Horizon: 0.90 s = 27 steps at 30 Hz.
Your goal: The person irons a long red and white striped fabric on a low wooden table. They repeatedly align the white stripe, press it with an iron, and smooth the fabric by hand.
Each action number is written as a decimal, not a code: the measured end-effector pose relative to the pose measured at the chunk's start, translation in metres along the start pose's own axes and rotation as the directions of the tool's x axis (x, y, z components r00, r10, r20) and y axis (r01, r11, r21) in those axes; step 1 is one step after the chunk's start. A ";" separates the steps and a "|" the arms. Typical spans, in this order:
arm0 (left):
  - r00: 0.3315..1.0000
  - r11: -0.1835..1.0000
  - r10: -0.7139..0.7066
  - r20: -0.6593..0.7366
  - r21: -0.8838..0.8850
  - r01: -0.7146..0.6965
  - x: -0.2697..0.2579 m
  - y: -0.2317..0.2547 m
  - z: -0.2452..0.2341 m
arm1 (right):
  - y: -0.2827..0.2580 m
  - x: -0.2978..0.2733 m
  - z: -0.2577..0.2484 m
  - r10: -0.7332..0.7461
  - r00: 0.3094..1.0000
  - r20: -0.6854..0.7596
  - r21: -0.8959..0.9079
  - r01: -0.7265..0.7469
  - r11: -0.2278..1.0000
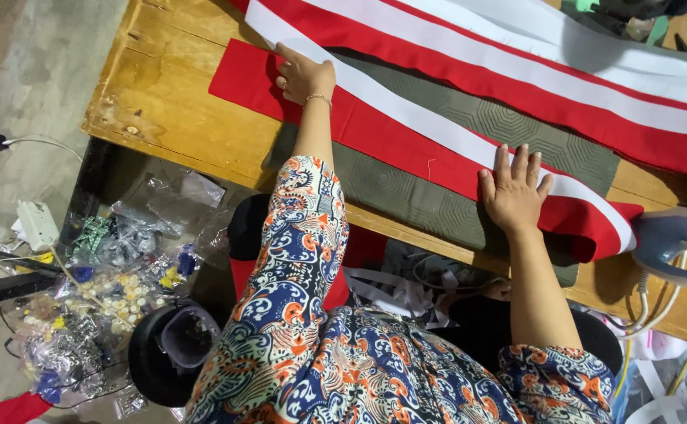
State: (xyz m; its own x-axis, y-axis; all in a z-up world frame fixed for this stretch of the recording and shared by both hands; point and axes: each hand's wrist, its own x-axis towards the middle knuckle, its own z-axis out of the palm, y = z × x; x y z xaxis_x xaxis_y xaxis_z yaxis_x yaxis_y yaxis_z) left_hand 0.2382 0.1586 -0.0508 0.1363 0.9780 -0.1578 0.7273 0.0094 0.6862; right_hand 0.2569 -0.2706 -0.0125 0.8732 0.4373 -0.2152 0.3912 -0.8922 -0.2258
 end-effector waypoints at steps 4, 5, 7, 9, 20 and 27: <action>0.997 0.990 -0.008 0.070 -0.140 0.017 -0.011 0.006 -0.011 | 0.002 0.003 0.002 0.024 0.999 0.041 0.003 -0.024 1.000; 0.997 0.971 -0.012 0.078 -0.239 0.030 -0.015 0.007 -0.014 | 0.006 0.004 0.004 0.015 0.999 0.031 -0.016 -0.015 1.000; 0.999 0.910 0.028 0.029 -0.414 -0.013 0.002 -0.007 0.004 | 0.006 0.004 0.000 0.019 0.999 0.047 -0.010 -0.018 1.000; 0.998 0.815 0.056 -0.026 -0.576 -0.060 0.012 -0.020 0.011 | 0.008 0.003 -0.001 0.019 0.998 0.060 -0.002 -0.019 1.000; 0.958 0.898 0.174 -0.228 -0.363 -0.249 0.037 -0.080 0.014 | 0.015 0.005 0.000 -0.058 0.997 0.055 -0.028 0.060 0.998; 0.997 0.960 -0.066 0.028 -0.269 0.071 0.025 -0.045 -0.069 | 0.013 0.002 0.002 -0.094 0.995 0.025 -0.022 0.094 0.995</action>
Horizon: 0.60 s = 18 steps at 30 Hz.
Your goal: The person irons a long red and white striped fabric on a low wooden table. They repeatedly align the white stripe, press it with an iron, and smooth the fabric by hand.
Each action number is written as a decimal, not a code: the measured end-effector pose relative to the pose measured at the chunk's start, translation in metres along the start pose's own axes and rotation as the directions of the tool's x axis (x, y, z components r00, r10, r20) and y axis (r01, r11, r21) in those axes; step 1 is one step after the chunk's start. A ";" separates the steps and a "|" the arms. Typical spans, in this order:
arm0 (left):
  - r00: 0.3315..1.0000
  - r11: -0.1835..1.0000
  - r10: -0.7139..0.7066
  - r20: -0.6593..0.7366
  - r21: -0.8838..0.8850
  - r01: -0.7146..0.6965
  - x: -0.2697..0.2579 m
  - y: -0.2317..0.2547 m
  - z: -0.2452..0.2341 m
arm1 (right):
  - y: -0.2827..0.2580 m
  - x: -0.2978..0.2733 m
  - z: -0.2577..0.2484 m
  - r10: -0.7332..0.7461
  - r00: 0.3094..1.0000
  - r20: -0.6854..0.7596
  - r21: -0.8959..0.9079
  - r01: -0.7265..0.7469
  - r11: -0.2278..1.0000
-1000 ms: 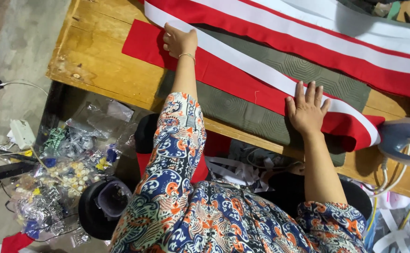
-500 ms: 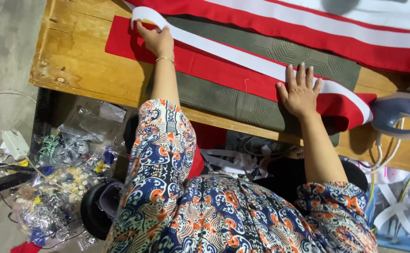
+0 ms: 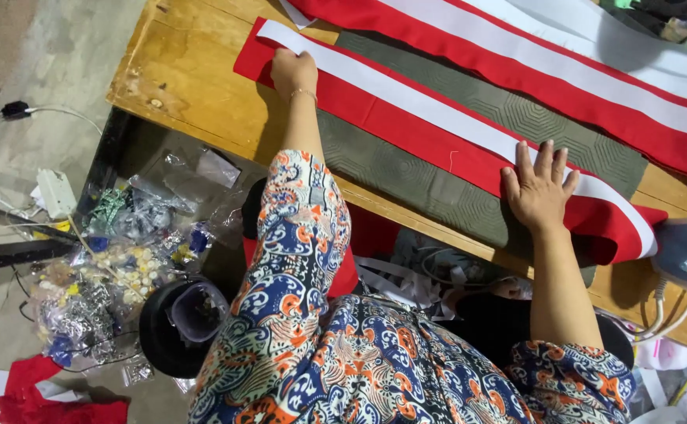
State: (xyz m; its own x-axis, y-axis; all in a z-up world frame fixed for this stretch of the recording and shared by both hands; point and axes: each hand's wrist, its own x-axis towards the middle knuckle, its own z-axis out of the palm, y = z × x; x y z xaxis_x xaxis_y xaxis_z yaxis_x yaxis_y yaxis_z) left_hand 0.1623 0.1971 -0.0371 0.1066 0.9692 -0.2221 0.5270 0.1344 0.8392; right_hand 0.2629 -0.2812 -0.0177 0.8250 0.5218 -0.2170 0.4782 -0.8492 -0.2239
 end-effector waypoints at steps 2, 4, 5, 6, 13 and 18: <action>0.998 0.998 -0.022 0.062 0.058 0.018 0.014 0.005 -0.004 | 0.002 0.001 0.001 0.009 1.000 0.002 -0.013 -0.009 1.000; 0.998 0.994 -0.026 0.063 0.111 0.019 0.022 0.007 -0.010 | -0.002 0.000 -0.002 0.005 1.000 0.002 -0.001 -0.005 1.000; 0.997 0.986 -0.031 0.070 0.168 0.019 0.026 0.006 -0.013 | -0.004 -0.002 -0.003 0.008 1.000 0.004 0.012 -0.008 1.000; 0.997 0.986 -0.032 0.066 0.167 0.021 0.027 0.007 -0.014 | -0.005 0.000 -0.005 0.004 1.000 0.005 0.011 -0.004 1.000; 0.994 0.987 -0.038 0.103 0.159 0.021 0.035 -0.001 -0.020 | -0.003 0.000 -0.002 0.027 0.999 0.026 0.015 -0.027 1.000; 0.999 0.965 0.031 0.014 0.261 -0.034 0.055 -0.022 -0.010 | 0.001 -0.001 0.006 0.014 1.000 -0.008 0.004 -0.014 1.000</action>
State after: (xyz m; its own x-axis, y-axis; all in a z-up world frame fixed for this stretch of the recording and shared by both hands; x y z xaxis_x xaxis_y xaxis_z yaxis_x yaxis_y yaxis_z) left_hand 0.1487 0.2499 -0.0629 0.1346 0.9700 -0.2026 0.7246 0.0431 0.6879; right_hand 0.2606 -0.2820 -0.0231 0.8343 0.5089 -0.2122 0.4653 -0.8563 -0.2242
